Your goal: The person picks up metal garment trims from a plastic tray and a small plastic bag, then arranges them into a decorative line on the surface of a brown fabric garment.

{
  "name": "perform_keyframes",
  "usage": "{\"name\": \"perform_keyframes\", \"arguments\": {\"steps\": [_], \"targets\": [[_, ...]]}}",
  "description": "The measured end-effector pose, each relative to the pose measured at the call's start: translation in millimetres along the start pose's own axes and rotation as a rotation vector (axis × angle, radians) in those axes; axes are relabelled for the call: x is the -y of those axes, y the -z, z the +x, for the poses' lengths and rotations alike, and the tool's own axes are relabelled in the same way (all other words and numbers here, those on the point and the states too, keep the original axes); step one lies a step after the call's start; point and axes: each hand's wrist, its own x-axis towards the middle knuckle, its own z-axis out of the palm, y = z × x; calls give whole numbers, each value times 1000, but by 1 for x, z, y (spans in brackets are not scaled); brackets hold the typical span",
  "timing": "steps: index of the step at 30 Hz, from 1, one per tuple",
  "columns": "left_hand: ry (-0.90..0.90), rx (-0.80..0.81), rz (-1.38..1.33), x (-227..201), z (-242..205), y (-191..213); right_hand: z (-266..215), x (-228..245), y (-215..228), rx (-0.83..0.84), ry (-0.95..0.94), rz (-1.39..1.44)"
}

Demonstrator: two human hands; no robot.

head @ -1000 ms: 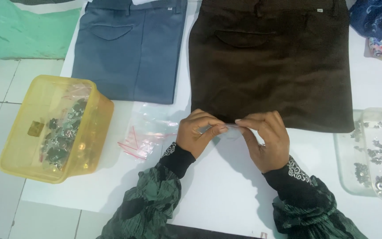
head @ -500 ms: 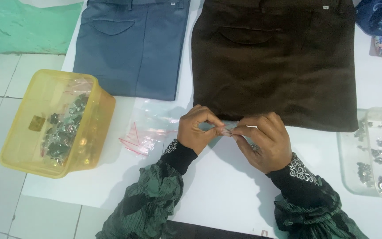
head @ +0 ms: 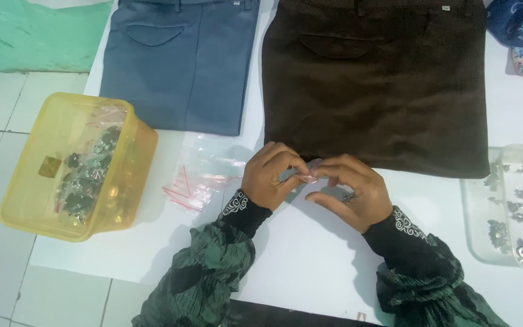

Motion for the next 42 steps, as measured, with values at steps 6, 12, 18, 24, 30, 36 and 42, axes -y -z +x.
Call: {"name": "perform_keyframes", "arguments": {"steps": [6, 12, 18, 24, 30, 36, 42], "targets": [[-30, 80, 142, -5, -1, 4, 1, 5, 2, -77, -113, 59], [-86, 48, 237, 8, -3, 6, -1, 2, 5, -121, -193, 15], [-16, 51, 289, 5, -2, 13, 6, 6, 4, -115, -118, 4], [-21, 94, 285, -3, 3, 9, -2, -3, 2, -73, 68, -237], [-25, 229, 303, -9, -1, 7, -3, 3, -4, -9, 277, -436], [-114, 169, 334, 11, -15, -4, -18, -18, -14, -34, 298, -536], [-160, 83, 401, 6, -10, -1, -14, -5, -16, -1, 227, -504]]}}
